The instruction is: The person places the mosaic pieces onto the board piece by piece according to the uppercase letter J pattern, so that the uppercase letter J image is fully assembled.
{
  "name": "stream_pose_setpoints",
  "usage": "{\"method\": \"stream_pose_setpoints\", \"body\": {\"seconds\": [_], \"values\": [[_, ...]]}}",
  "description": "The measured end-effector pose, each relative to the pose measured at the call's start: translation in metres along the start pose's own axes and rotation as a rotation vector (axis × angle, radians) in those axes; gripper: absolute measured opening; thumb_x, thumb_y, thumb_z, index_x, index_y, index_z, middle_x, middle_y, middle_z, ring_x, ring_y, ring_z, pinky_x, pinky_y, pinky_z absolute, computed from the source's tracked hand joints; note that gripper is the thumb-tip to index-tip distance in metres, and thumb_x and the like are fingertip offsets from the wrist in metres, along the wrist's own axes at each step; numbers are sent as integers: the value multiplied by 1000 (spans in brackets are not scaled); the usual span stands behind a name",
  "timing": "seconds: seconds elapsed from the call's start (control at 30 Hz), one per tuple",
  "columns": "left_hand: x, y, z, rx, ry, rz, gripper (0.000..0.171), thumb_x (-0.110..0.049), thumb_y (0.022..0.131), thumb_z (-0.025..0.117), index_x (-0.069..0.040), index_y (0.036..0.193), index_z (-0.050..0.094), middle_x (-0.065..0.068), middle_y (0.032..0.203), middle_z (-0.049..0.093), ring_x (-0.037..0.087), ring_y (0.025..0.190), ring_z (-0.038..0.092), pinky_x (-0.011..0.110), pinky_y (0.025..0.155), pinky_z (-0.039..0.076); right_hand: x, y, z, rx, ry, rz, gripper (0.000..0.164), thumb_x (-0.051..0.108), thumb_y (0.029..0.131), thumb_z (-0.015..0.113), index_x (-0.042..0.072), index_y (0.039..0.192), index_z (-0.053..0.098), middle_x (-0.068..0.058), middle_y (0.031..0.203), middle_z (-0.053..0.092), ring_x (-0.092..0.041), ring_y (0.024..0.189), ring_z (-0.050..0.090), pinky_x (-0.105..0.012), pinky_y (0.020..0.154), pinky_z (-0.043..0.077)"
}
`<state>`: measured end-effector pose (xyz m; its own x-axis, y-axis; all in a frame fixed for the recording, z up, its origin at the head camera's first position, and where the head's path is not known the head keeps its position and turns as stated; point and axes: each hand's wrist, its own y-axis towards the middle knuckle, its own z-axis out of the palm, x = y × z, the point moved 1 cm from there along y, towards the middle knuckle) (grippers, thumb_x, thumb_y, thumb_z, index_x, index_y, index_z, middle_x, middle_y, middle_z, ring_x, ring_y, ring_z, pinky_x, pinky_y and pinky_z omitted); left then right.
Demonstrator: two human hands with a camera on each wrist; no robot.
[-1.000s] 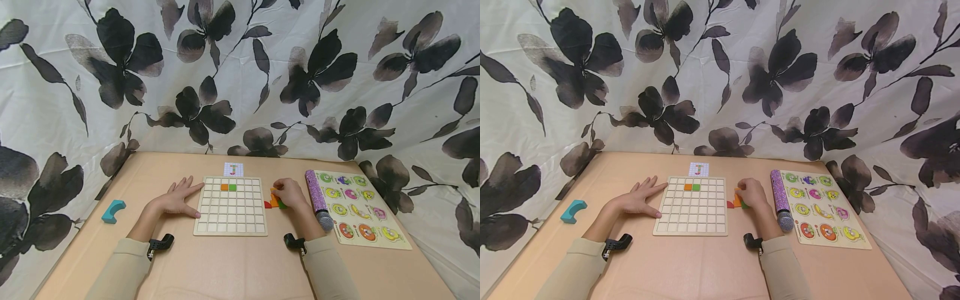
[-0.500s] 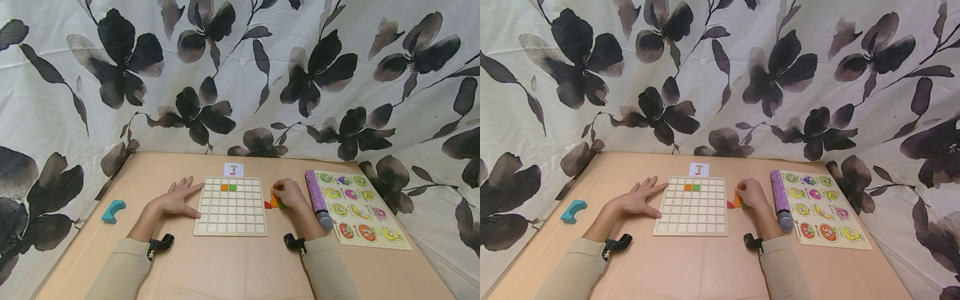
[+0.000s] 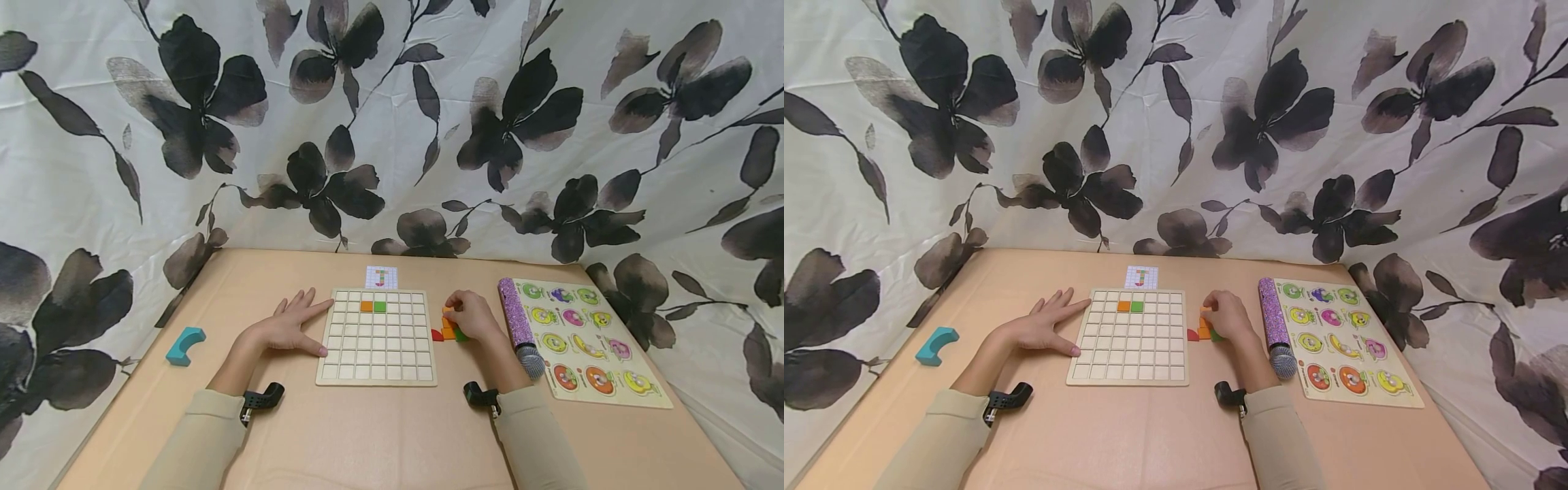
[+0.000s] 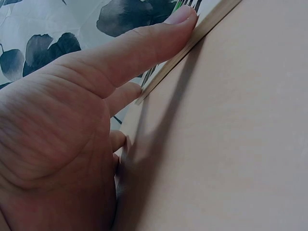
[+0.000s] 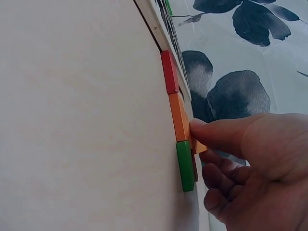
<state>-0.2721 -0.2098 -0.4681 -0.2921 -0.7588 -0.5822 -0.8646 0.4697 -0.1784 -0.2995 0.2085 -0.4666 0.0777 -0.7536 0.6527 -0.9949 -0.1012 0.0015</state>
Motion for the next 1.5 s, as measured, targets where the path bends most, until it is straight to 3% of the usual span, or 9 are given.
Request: {"method": "stream_pose_setpoints", "body": {"seconds": [0.47, 0.77, 1.03, 1.27, 1.5], "values": [[-2, -1, -1, -2, 3, 4, 113, -56, 76, 87, -18, 165, 30, 30, 172, -3, 52, 158, -9, 72, 123, -10, 8, -1, -3, -30, -4, -76, 8, 11, 94, 77, 9, 102, 76, -11, 100, 64, -27, 92, 57, -37, 84, 51], [-2, -2, -1, -5, 10, 8, 112, -55, 76, 87, -19, 165, 30, 30, 172, -3, 51, 159, -9, 71, 123, -9, 18, -4, -6, -56, 126, -101, 22, 15, 94, 79, 5, 113, 77, -12, 102, 72, -25, 82, 64, -29, 68, 57], [-3, -2, -2, -4, 4, 15, 111, -54, 76, 87, -17, 165, 31, 32, 171, -2, 53, 158, -9, 72, 122, -9, 32, -8, -10, -58, 202, -152, 29, 10, 94, 77, 6, 122, 76, -11, 116, 69, -27, 104, 65, -35, 85, 60], [-3, -2, -2, 0, 6, 6, 111, -55, 77, 87, -19, 165, 30, 30, 172, -3, 51, 159, -10, 71, 123, -10, 44, -7, -3, -84, 237, -252, 31, 4, 92, 77, 4, 123, 75, -14, 116, 69, -27, 101, 70, -44, 94, 61], [-3, -1, -1, 2, 9, 3, 112, -56, 76, 86, -19, 166, 30, 30, 172, -3, 50, 159, -10, 71, 123, -10, 53, -3, 10, -65, 287, -248, 32, 6, 93, 77, 3, 124, 74, -12, 103, 70, -23, 87, 69, -27, 75, 60]]}}
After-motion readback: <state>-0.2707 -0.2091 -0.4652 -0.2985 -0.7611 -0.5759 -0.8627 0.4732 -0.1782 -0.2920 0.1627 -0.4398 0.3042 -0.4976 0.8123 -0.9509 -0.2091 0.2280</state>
